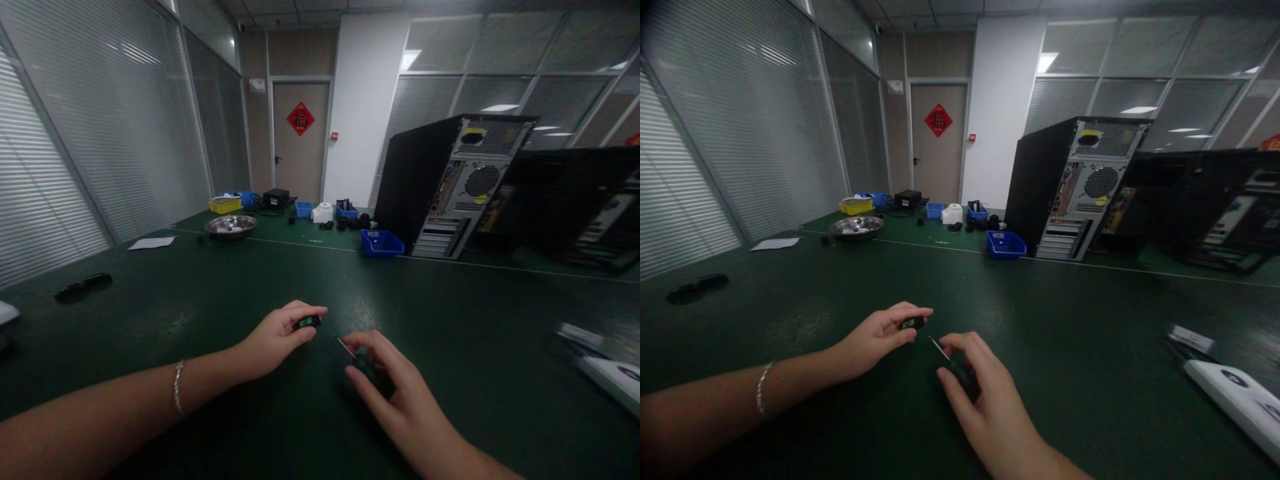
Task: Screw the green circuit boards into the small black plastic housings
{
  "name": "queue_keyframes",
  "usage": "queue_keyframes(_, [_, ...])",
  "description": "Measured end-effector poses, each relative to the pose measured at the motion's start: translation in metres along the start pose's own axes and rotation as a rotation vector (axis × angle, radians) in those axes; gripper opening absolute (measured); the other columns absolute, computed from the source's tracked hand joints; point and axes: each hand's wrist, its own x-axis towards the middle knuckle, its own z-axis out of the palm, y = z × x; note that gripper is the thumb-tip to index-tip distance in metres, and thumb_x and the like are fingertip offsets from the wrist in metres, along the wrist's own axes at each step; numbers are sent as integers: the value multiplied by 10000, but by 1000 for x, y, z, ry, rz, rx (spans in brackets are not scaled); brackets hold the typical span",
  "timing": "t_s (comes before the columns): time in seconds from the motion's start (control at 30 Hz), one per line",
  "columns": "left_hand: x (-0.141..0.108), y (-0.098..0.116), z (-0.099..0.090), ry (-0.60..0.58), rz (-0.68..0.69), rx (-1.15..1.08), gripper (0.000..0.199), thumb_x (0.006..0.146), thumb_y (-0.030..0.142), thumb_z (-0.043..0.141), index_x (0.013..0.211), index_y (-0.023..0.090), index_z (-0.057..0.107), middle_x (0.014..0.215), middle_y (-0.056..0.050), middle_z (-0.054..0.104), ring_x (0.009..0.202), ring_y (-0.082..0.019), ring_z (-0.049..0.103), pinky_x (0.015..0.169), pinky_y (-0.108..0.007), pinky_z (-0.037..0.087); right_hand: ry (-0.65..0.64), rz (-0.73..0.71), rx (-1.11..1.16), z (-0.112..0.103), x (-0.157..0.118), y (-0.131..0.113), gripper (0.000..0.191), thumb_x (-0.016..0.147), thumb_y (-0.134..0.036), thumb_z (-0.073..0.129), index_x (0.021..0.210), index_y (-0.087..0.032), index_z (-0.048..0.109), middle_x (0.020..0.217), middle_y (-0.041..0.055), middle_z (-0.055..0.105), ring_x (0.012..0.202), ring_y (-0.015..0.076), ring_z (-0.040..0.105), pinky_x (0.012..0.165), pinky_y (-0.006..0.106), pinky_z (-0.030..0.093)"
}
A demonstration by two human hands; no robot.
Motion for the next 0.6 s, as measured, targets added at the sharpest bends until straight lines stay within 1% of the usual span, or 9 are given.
queue_keyframes(0.03, [-2, 0, 1, -22, 16, 12, 370, 860, 208, 592, 1230, 195, 592, 1141, -77, 588, 979, -188, 553, 863, -340, 436, -15, -19, 8, 0, 0, 1, 274, 934, -198, 535, 1194, -283, 541, 1047, 16, 618, 899, 167, 609, 768, 271, 501])
queue_keyframes(0.1, [-4, -1, 4, -40, 20, -34, 334, 868, 196, 578, 1202, 185, 576, 1070, -67, 618, 937, -183, 586, 837, -341, 468, -36, -57, 26, 0, -1, 2, 315, 943, -182, 523, 1232, -303, 550, 1058, 17, 626, 950, 169, 612, 820, 272, 503])
queue_keyframes(0.2, [-7, 0, 7, -30, 47, -64, 219, 847, 177, 614, 1065, 166, 593, 1016, -53, 649, 960, -192, 611, 874, -351, 476, -60, -70, 32, -1, -1, 4, 372, 944, -166, 515, 1287, -306, 548, 1066, 35, 633, 972, 183, 623, 848, 291, 517])
queue_keyframes(0.3, [-9, 4, 8, -32, 78, 20, 171, 845, 183, 625, 1015, 162, 629, 1012, -56, 661, 992, -207, 613, 905, -359, 463, -76, -65, 15, -1, 0, 5, 387, 944, -170, 510, 1306, -301, 552, 1066, 46, 635, 945, 188, 636, 833, 303, 533])
queue_keyframes(0.43, [-12, 6, 8, -33, 141, 152, 186, 850, 216, 634, 1029, 171, 659, 1011, -64, 656, 980, -212, 606, 886, -344, 459, -96, -75, -10, -1, 2, 3, 387, 942, -164, 508, 1302, -294, 567, 1064, 45, 636, 936, 179, 640, 819, 290, 536])
queue_keyframes(0.6, [-13, 6, 8, -35, 202, 253, 166, 855, 224, 634, 1011, 180, 671, 983, -58, 656, 945, -197, 605, 854, -317, 456, -94, -59, -42, -2, 1, 0, 382, 939, -164, 515, 1291, -297, 578, 1073, 41, 636, 943, 178, 640, 818, 293, 533])
